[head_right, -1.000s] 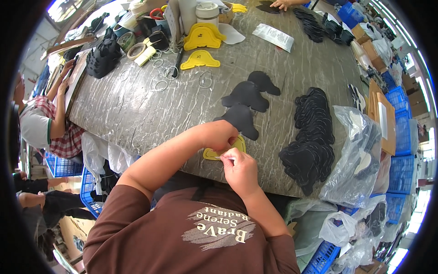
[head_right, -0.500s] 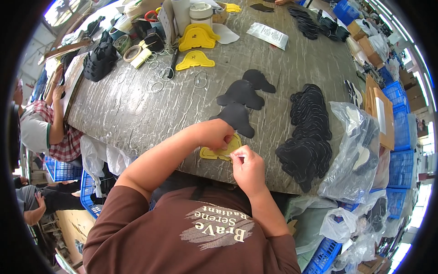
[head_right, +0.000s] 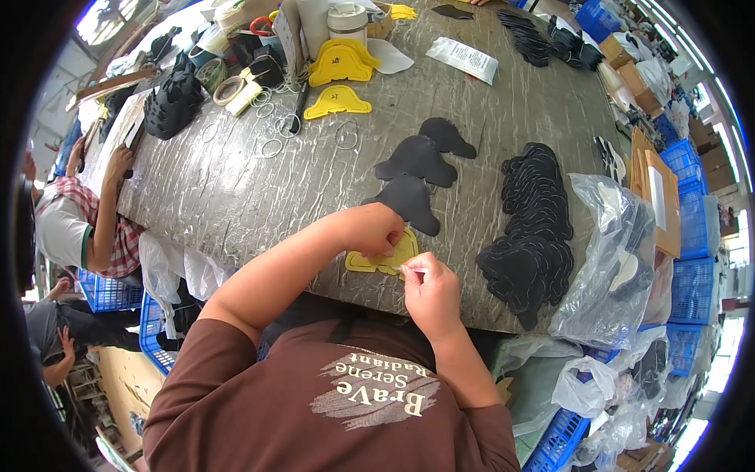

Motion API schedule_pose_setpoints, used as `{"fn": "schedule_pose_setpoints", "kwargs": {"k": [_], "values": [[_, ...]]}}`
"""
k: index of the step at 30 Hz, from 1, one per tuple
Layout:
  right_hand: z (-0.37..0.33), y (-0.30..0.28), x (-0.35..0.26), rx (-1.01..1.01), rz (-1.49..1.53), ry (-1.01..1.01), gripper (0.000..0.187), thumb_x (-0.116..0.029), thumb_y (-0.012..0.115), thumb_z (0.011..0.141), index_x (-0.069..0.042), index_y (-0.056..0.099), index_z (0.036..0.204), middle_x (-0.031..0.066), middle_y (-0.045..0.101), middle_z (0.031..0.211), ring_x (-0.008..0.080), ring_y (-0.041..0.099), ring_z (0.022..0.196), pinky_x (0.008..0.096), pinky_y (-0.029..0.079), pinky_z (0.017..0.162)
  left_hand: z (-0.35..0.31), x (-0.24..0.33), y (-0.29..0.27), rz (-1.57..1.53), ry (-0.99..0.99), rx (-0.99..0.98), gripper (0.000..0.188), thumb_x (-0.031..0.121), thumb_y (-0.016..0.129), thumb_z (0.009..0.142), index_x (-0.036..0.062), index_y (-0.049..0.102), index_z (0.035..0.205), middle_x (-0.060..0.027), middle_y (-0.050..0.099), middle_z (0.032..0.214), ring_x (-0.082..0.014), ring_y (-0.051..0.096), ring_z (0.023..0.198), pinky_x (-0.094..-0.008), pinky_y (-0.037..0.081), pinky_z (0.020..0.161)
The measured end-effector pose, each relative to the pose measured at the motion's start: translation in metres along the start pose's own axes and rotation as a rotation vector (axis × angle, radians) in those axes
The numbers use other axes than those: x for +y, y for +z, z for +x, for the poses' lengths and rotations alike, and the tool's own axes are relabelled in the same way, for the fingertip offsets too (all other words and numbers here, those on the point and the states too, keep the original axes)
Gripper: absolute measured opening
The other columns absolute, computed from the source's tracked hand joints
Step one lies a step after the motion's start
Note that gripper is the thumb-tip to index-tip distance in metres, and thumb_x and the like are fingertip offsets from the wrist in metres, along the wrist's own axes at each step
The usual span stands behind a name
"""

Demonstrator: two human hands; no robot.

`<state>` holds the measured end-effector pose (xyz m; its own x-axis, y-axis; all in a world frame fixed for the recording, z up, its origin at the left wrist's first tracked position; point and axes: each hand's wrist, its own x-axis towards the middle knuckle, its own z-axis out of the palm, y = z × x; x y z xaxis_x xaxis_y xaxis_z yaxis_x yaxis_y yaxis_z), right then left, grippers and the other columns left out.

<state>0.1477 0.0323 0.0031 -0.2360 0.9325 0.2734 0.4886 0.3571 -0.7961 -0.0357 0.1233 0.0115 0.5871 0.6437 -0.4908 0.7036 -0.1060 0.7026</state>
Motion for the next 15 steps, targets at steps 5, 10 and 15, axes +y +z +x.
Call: {"fn": "schedule_pose_setpoints", "kwargs": {"k": [5,10,15], "values": [[-0.004,-0.005,0.002,0.021,0.015,0.021,0.013,-0.002,0.068,0.082,-0.003,0.055,0.083,0.0135,0.063,0.073,0.0325,0.063,0.065,0.0392,0.05,0.058,-0.002,0.0,0.001,-0.012,-0.026,0.012,0.011,0.008,0.067,0.071,0.0007,0.061,0.076,-0.0103,0.063,0.06,-0.0202,0.065,0.056,-0.0337,0.05,0.052],[-0.01,-0.013,0.002,0.023,0.023,0.083,0.012,-0.001,0.067,0.083,-0.002,0.056,0.083,0.0143,0.065,0.075,0.0314,0.065,0.066,0.0371,0.051,0.06,-0.001,-0.001,0.001,0.042,0.006,0.01,0.009,0.008,0.067,0.071,0.0021,0.061,0.075,-0.0092,0.063,0.059,-0.0195,0.065,0.055,-0.0334,0.049,0.052],[-0.016,-0.02,0.005,0.053,0.027,0.086,0.01,0.001,0.066,0.084,0.0,0.057,0.083,0.0119,0.065,0.075,0.0223,0.064,0.065,0.0319,0.051,0.06,0.0,0.0,0.0,0.037,0.0,0.008,0.009,0.009,0.067,0.071,0.0021,0.062,0.075,-0.0094,0.063,0.06,-0.0194,0.065,0.055,-0.0333,0.049,0.052]]}}
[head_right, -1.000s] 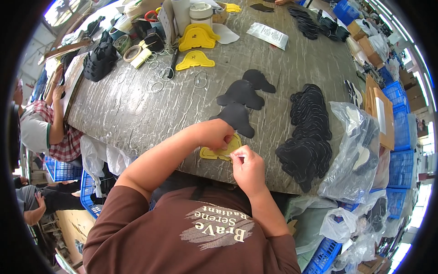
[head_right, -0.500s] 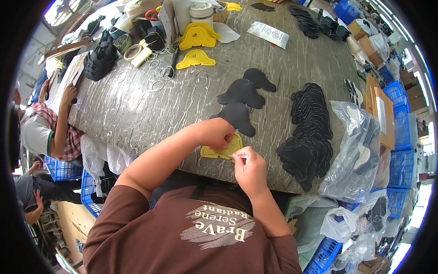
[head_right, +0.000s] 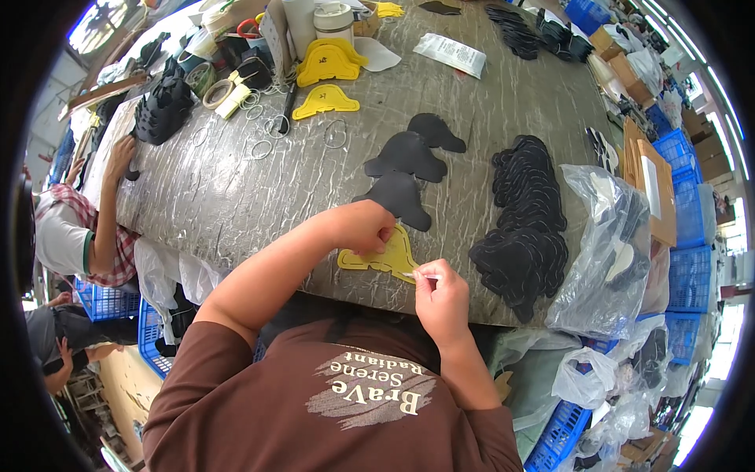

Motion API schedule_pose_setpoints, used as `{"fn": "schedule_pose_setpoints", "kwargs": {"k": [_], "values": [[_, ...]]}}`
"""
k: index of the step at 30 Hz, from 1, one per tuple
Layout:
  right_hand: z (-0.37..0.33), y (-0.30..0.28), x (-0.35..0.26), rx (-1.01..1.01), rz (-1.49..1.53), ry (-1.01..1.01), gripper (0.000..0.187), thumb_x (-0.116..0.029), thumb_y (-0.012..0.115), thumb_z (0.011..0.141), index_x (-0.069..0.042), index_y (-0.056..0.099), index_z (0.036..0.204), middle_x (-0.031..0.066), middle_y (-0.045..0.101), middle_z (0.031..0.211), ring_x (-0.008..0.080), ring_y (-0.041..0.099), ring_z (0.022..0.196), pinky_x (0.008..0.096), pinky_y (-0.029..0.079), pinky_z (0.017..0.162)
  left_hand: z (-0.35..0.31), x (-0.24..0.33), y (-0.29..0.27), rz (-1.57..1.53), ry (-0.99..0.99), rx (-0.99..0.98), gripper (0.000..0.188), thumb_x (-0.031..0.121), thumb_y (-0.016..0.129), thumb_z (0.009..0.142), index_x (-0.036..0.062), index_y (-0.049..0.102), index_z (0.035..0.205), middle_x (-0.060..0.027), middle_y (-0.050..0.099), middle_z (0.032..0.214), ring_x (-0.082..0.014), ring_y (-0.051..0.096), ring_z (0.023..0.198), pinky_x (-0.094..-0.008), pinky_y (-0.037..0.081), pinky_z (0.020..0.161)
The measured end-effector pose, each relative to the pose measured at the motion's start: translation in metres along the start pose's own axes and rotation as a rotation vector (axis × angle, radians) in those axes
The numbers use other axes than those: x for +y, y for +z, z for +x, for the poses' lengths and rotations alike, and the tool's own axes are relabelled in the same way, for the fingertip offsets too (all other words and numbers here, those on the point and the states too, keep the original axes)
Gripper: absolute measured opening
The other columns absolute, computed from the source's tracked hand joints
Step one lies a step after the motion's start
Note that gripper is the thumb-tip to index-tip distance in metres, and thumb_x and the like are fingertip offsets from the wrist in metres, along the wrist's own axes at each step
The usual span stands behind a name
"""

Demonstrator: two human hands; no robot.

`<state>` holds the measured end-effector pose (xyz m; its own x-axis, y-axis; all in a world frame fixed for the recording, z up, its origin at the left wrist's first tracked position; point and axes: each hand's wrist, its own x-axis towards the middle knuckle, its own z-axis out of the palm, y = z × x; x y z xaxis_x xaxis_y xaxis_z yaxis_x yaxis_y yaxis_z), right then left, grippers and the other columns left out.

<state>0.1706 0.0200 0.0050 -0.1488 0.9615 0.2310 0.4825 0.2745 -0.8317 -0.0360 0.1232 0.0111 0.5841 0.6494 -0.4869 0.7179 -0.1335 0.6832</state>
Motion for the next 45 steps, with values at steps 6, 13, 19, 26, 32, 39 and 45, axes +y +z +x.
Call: {"fn": "schedule_pose_setpoints", "kwargs": {"k": [6,13,19,26,32,39,45], "values": [[0.002,-0.009,-0.005,-0.004,-0.107,0.007,0.012,0.0,0.066,0.083,-0.002,0.054,0.084,0.0141,0.063,0.072,0.0316,0.064,0.064,0.0377,0.05,0.058,-0.002,-0.001,0.003,0.101,-0.008,0.078,0.021,0.01,0.072,0.071,0.0029,0.063,0.088,-0.0137,0.068,0.077,-0.0267,0.068,0.074,-0.0385,0.052,0.066],[0.018,-0.013,0.007,0.046,0.017,0.08,0.013,0.006,0.042,0.089,0.002,0.051,0.097,0.0121,0.057,0.075,0.0222,0.058,0.068,0.033,0.047,0.066,-0.016,-0.004,0.016,0.23,0.0,0.404,0.043,0.014,0.083,0.064,0.0046,0.062,0.1,-0.012,0.06,0.107,-0.0325,0.061,0.099,-0.0412,0.051,0.082],[0.047,-0.005,0.026,-0.136,-0.102,0.127,0.018,-0.001,0.054,0.086,0.001,0.059,0.104,0.0161,0.064,0.09,0.0279,0.064,0.082,0.0357,0.05,0.074,0.002,-0.059,0.031,-0.963,0.393,0.464,0.018,0.001,0.077,0.075,0.0034,0.064,0.087,-0.0039,0.066,0.087,-0.0132,0.063,0.083,-0.0268,0.052,0.075],[0.048,0.032,-0.005,-0.242,-0.542,0.063,0.033,-0.013,0.074,0.066,-0.006,0.062,0.097,0.0125,0.058,0.099,0.0325,0.06,0.095,0.0429,0.051,0.08,-0.009,-0.102,0.01,-1.582,0.548,0.48,0.012,0.002,0.068,0.084,0.0066,0.06,0.092,-0.0085,0.068,0.09,-0.0207,0.067,0.083,-0.0348,0.056,0.076],[0.036,0.028,-0.008,-0.184,-0.284,0.178,0.024,-0.008,0.07,0.068,-0.006,0.058,0.089,0.0118,0.064,0.087,0.0309,0.062,0.086,0.0422,0.052,0.075,-0.012,-0.1,0.011,-1.637,0.6,0.468,0.016,0.003,0.067,0.085,0.0092,0.056,0.095,-0.0094,0.067,0.092,-0.0231,0.067,0.086,-0.0376,0.056,0.079],[0.014,-0.09,0.03,0.249,-0.13,0.418,0.029,0.002,0.063,0.073,-0.001,0.054,0.1,0.01,0.061,0.076,0.0181,0.06,0.065,0.0322,0.05,0.063,-0.013,-0.102,0.012,-1.669,0.609,0.499,0.013,0.006,0.066,0.088,0.01,0.057,0.097,-0.0051,0.067,0.095,-0.0205,0.067,0.088,-0.038,0.056,0.082],[0.018,-0.083,0.01,0.352,-0.447,0.135,0.037,-0.006,0.076,0.069,-0.004,0.059,0.102,0.0119,0.06,0.099,0.0322,0.057,0.099,0.043,0.047,0.084,-0.005,-0.098,0.012,-1.68,0.584,0.525,0.012,0.007,0.062,0.091,0.0094,0.057,0.101,-0.0051,0.067,0.097,-0.0196,0.067,0.087,-0.0366,0.056,0.081]]}}
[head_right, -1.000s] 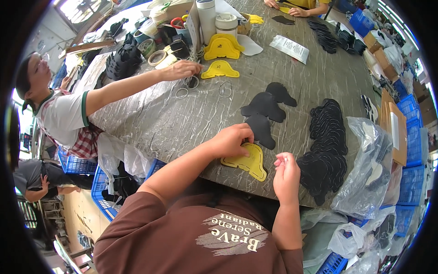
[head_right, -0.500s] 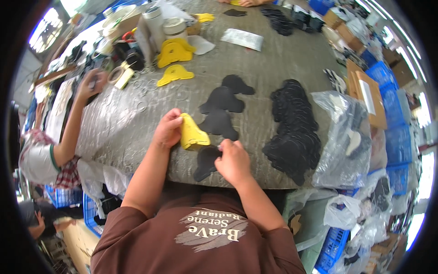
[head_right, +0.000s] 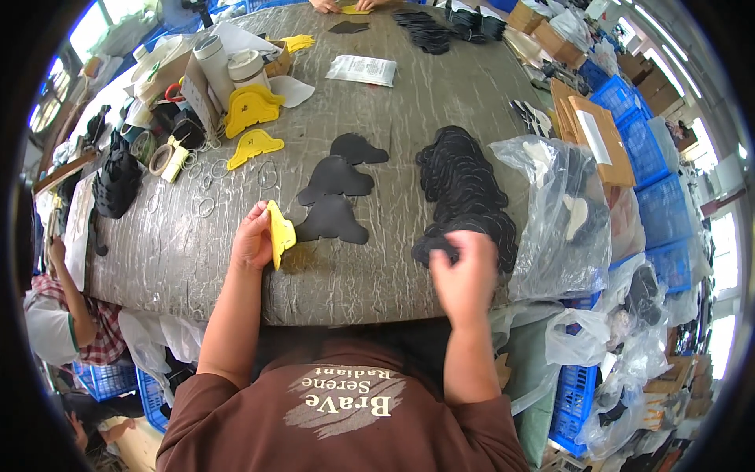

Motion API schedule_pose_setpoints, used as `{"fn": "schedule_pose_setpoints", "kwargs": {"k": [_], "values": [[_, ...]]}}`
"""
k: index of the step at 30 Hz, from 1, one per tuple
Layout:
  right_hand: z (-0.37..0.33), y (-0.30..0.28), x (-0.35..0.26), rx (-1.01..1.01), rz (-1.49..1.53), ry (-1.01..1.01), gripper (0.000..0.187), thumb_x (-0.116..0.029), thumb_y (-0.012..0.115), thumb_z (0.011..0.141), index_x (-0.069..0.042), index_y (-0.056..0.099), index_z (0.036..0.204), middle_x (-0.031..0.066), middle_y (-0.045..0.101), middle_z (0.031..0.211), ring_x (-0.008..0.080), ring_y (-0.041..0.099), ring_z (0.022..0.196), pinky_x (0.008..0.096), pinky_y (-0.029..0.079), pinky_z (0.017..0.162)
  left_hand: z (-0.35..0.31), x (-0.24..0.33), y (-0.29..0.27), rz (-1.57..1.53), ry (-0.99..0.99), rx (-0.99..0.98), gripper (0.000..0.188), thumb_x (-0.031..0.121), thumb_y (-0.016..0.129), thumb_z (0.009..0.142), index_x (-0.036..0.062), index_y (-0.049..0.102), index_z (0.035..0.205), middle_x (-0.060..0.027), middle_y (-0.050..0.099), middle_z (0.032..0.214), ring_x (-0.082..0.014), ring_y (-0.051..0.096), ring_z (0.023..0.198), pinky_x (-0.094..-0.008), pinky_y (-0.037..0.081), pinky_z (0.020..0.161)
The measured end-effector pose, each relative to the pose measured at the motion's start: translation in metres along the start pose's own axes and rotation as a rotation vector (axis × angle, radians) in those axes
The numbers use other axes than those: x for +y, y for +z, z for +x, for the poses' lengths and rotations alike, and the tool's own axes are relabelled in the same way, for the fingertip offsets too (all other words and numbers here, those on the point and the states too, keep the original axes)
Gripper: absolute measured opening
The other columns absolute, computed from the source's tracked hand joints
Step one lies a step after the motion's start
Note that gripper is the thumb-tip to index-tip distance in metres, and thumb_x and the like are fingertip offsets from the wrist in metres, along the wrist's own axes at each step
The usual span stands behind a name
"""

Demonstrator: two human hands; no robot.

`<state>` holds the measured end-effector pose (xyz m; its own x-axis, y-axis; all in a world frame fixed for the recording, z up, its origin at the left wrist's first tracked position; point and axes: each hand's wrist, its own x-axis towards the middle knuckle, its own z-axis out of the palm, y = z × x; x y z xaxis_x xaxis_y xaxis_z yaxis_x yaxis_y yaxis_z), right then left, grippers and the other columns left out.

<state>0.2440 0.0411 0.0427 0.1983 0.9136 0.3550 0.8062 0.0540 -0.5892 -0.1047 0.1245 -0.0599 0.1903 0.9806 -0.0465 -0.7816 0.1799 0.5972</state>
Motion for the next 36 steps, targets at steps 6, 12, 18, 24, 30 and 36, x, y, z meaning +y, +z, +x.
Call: {"fn": "schedule_pose_setpoints", "kwargs": {"k": [6,12,18,24,30,36], "values": [[0.011,0.1,-0.05,-0.337,-0.079,-0.161,0.042,-0.018,0.08,0.071,-0.003,0.062,0.106,0.0117,0.059,0.103,0.0315,0.056,0.102,0.0403,0.05,0.084,-0.003,0.009,-0.009,-0.086,-0.048,-0.116,0.006,0.009,0.058,0.095,0.0058,0.057,0.1,-0.0077,0.068,0.094,-0.0171,0.067,0.08,-0.0294,0.056,0.075],[-0.001,0.106,-0.043,-0.539,-0.074,-0.203,0.036,-0.02,0.08,0.072,-0.004,0.064,0.1,0.0112,0.058,0.102,0.0301,0.055,0.104,0.0402,0.051,0.084,-0.008,0.005,0.011,0.208,0.036,0.203,0.003,0.003,0.058,0.093,0.0049,0.058,0.096,-0.0078,0.067,0.088,-0.0168,0.068,0.076,-0.028,0.057,0.068],[-0.041,0.079,-0.042,-0.494,0.042,-0.213,0.04,-0.019,0.082,0.068,-0.004,0.063,0.1,0.0099,0.056,0.102,0.0292,0.056,0.1,0.0406,0.05,0.083,-0.021,-0.013,0.054,1.398,0.056,0.292,0.017,0.011,0.07,0.083,-0.0007,0.067,0.096,-0.0058,0.068,0.078,-0.0134,0.064,0.072,-0.0277,0.052,0.068],[-0.043,0.084,-0.039,-0.421,0.057,-0.256,0.043,-0.017,0.082,0.066,-0.004,0.064,0.103,0.0076,0.055,0.098,0.0279,0.057,0.096,0.0388,0.051,0.077,-0.034,-0.026,0.074,1.498,0.228,0.068,0.023,0.009,0.07,0.08,-0.0021,0.068,0.099,-0.0149,0.067,0.097,-0.0263,0.066,0.088,-0.0342,0.051,0.082],[-0.041,0.084,-0.037,-0.424,0.086,-0.248,0.034,-0.015,0.08,0.068,-0.004,0.065,0.096,0.0071,0.056,0.094,0.0273,0.058,0.092,0.0392,0.051,0.074,-0.076,-0.008,0.08,1.803,0.224,-0.033,0.033,0.007,0.075,0.073,-0.0028,0.067,0.103,-0.0151,0.062,0.11,-0.0343,0.054,0.105,-0.04,0.046,0.092],[-0.043,0.083,-0.037,-0.411,0.09,-0.287,0.033,-0.014,0.079,0.069,-0.004,0.065,0.096,0.0072,0.056,0.093,0.027,0.058,0.091,0.039,0.051,0.074,-0.097,-0.024,0.068,1.789,0.368,-0.021,0.029,0.003,0.076,0.069,-0.0006,0.069,0.097,-0.0105,0.065,0.105,-0.0302,0.057,0.093,-0.0376,0.05,0.083]]}}
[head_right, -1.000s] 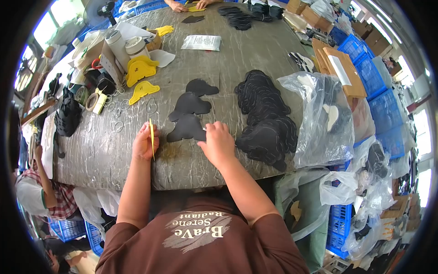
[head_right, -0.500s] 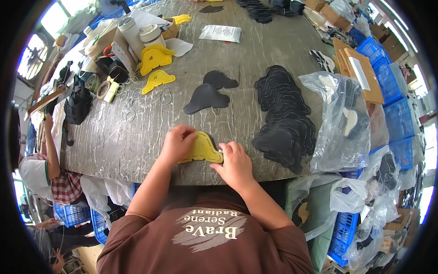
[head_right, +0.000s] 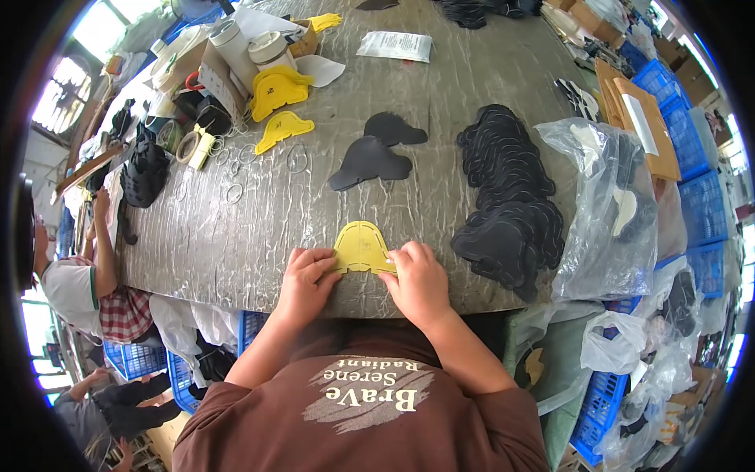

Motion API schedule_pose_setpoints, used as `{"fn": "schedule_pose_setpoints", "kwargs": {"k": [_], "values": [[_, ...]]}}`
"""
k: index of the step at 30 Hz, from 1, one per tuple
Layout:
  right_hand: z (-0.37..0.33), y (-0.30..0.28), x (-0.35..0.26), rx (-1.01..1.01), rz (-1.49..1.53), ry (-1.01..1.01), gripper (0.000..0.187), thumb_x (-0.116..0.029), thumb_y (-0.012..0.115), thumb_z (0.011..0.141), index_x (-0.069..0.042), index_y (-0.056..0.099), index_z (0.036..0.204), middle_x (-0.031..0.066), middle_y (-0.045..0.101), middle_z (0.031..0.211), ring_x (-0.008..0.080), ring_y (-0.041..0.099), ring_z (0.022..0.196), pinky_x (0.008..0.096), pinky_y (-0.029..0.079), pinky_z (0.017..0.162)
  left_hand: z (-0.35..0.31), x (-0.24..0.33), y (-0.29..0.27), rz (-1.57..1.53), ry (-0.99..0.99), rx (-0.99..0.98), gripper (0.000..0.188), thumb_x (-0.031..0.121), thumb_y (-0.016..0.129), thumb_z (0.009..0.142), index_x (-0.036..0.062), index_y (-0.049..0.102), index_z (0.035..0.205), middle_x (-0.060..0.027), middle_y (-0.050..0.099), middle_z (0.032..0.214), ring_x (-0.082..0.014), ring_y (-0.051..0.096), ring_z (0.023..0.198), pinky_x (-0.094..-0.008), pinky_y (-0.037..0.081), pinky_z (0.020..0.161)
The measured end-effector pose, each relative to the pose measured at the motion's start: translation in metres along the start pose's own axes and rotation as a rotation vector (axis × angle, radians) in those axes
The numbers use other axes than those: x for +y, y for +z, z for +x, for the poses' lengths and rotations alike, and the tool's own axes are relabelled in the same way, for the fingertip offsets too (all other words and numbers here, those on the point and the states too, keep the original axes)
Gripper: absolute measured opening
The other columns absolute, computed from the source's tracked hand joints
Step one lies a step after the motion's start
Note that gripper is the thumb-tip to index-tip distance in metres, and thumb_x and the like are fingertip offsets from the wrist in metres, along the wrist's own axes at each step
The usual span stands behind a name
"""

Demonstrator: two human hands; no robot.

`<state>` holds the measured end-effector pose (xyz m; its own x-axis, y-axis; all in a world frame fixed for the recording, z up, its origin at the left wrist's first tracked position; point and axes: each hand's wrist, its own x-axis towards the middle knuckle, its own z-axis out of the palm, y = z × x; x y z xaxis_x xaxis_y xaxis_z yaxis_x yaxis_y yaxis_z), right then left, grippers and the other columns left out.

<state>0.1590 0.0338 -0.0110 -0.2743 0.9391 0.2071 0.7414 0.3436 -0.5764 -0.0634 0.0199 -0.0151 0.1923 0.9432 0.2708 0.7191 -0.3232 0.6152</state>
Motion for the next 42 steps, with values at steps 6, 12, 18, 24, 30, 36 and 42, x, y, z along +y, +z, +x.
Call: {"fn": "schedule_pose_setpoints", "kwargs": {"k": [6,12,18,24,30,36,42], "values": [[0.001,0.001,0.001,0.001,0.023,0.023,0.032,-0.014,0.079,0.069,-0.005,0.065,0.096,0.007,0.056,0.093,0.0273,0.058,0.09,0.0389,0.051,0.074,0.001,-0.001,0.004,-0.01,-0.004,0.026,0.023,0.002,0.075,0.07,-0.0003,0.07,0.093,-0.0103,0.066,0.104,-0.03,0.057,0.091,-0.0376,0.05,0.081],[0.0,0.002,0.001,0.046,0.032,0.024,0.034,-0.012,0.08,0.066,-0.005,0.065,0.096,0.0076,0.058,0.091,0.0288,0.059,0.087,0.0391,0.049,0.073,0.001,0.001,0.004,-0.003,0.0,0.034,0.021,0.001,0.074,0.072,0.0005,0.07,0.092,-0.0103,0.065,0.104,-0.0303,0.057,0.09,-0.0382,0.049,0.081],[-0.001,0.004,0.002,0.068,0.03,0.02,0.033,-0.011,0.081,0.066,-0.005,0.066,0.094,0.0078,0.058,0.09,0.0292,0.059,0.086,0.0394,0.049,0.072,0.0,0.007,0.007,0.093,0.032,0.004,0.019,0.0,0.07,0.075,0.0012,0.069,0.094,-0.0115,0.064,0.106,-0.0323,0.056,0.091,-0.0393,0.049,0.082],[-0.001,0.003,0.001,0.041,0.012,0.027,0.03,-0.014,0.079,0.069,-0.006,0.067,0.095,0.0066,0.056,0.092,0.0275,0.059,0.089,0.0393,0.05,0.073,0.0,0.011,0.01,0.169,0.094,-0.069,0.019,-0.001,0.058,0.079,-0.005,0.063,0.097,-0.0149,0.058,0.107,-0.0325,0.052,0.093,-0.039,0.046,0.086],[-0.001,0.004,0.001,0.078,0.04,0.028,0.033,-0.012,0.081,0.065,-0.004,0.067,0.094,0.0079,0.059,0.09,0.0285,0.06,0.085,0.0389,0.05,0.071,0.0,0.012,0.008,0.179,0.088,-0.086,0.023,-0.001,0.059,0.076,-0.0039,0.064,0.098,-0.0145,0.059,0.108,-0.0324,0.052,0.095,-0.0386,0.046,0.087],[-0.001,0.004,0.002,0.076,0.032,0.023,0.033,-0.012,0.081,0.065,-0.004,0.067,0.095,0.0078,0.059,0.09,0.0284,0.06,0.085,0.0388,0.05,0.071,0.0,0.012,0.008,0.177,0.078,-0.095,0.024,-0.001,0.059,0.075,-0.0036,0.064,0.099,-0.0143,0.059,0.109,-0.032,0.052,0.096,-0.0383,0.046,0.088],[-0.002,0.005,0.003,0.053,0.02,0.022,0.031,-0.015,0.08,0.068,-0.007,0.067,0.095,0.006,0.057,0.092,0.0272,0.059,0.088,0.0396,0.05,0.071,0.0,0.011,0.008,0.171,0.084,-0.092,0.024,-0.001,0.059,0.075,-0.0037,0.064,0.099,-0.0145,0.059,0.11,-0.0321,0.052,0.096,-0.0382,0.046,0.088]]}}
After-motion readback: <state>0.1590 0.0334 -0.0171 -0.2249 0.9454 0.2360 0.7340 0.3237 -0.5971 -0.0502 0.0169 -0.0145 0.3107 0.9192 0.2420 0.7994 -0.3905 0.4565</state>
